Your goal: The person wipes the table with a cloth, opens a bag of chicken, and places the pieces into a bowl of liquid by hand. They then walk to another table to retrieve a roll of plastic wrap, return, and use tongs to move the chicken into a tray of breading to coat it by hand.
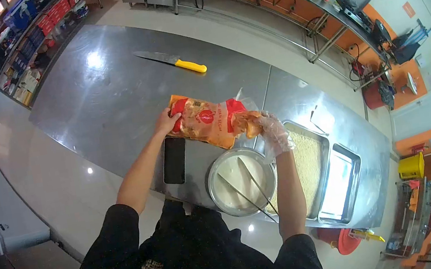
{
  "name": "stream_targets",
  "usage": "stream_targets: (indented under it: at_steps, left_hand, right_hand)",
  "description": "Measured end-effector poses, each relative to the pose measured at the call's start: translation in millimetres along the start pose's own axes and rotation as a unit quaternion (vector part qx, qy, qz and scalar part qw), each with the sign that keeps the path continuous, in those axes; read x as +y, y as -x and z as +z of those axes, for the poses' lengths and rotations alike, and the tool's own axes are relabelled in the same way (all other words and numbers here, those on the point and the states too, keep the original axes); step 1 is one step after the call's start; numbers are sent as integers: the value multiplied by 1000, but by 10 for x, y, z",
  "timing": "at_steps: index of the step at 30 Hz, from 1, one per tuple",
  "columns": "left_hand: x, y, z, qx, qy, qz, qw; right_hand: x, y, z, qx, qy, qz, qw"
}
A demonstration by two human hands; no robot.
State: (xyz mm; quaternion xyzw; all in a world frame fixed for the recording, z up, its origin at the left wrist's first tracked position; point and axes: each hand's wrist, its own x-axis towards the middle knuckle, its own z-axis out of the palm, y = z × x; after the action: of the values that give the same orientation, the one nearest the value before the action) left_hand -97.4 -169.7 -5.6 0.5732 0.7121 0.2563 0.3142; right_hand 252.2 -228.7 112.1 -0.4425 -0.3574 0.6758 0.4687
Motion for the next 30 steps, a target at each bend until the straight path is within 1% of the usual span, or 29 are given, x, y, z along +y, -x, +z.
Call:
stream_targets:
  at_steps: [1,2,4,5,8,10,11,13,14,16,17,19,21,23,24,25,26,27,28,30]
  left_hand:
    - [-5,-10,10,-5,-1,1,1000]
    - [-47,-41,44,-6,7,3,1000]
    - [-55,-49,38,-9,12,4,1000]
    - [-22,-15,6,-8,14,4,1000]
    - [7,4,-15,-5,9,3,1000]
    - [-11,5,13,-7,2,1,1000]
    - [-20,-12,31,-5,-1,4,1000]
    - [-34,-7,32,-3,-5,4,1000]
    - [-6,8,10,-14,0,-3,1000]
    - [-33,-5,1,-25,4,-11,1000]
    - [-85,-22,51,-6,5,5,1000]
    - [-114,-32,70,12,5,22,1000]
    - [-89,-15,23,-19,1,17,1000]
    - [-50,28,-22,-14,8,14,1000]
    - [-35,43,-45,-9,15,9,1000]
    - [-32,41,-69,-7,14,8,1000]
    - [-30,43,-92,-11,58,2,998]
    - [-33,38,-119,-14,102,-4,995]
    - [-62,38,-128,-12,101,-5,995]
    - [-128,13,-114,-20,155,-13,988]
  right_hand:
    - [-2,14,20,-14,-30,-14,999]
    - [-17,4,69,-11,-31,-13,999]
    - [-41,-87,213,-61,-67,-18,996]
    - [-19,-121,276,-59,-68,-16,996]
    - [-3,-273,500,-54,-49,-11,997]
    - [-44,-325,642,-46,0,2,999]
    - [-95,-349,699,-46,0,4,999]
    - [-227,-376,840,-130,12,-2,991]
    - [-310,-360,920,-131,11,-1,991]
    - [-503,-308,1089,-107,-16,-30,994]
    - [-589,-275,1150,-107,-17,-28,994]
    - [-713,-243,1208,-127,-25,-72,989]
    - [-698,-259,1234,-124,-28,-67,990]
    - [-611,-283,1333,-79,-8,-62,995]
    - [-508,-338,1322,-63,13,-26,998]
    - [-61,-647,907,-80,159,-35,983]
    - [379,-951,499,-95,314,-51,943]
    - [804,-1243,107,-107,447,-70,885]
    - [817,-1228,85,-108,447,-71,885]
    - [836,-1045,64,-102,429,-98,892]
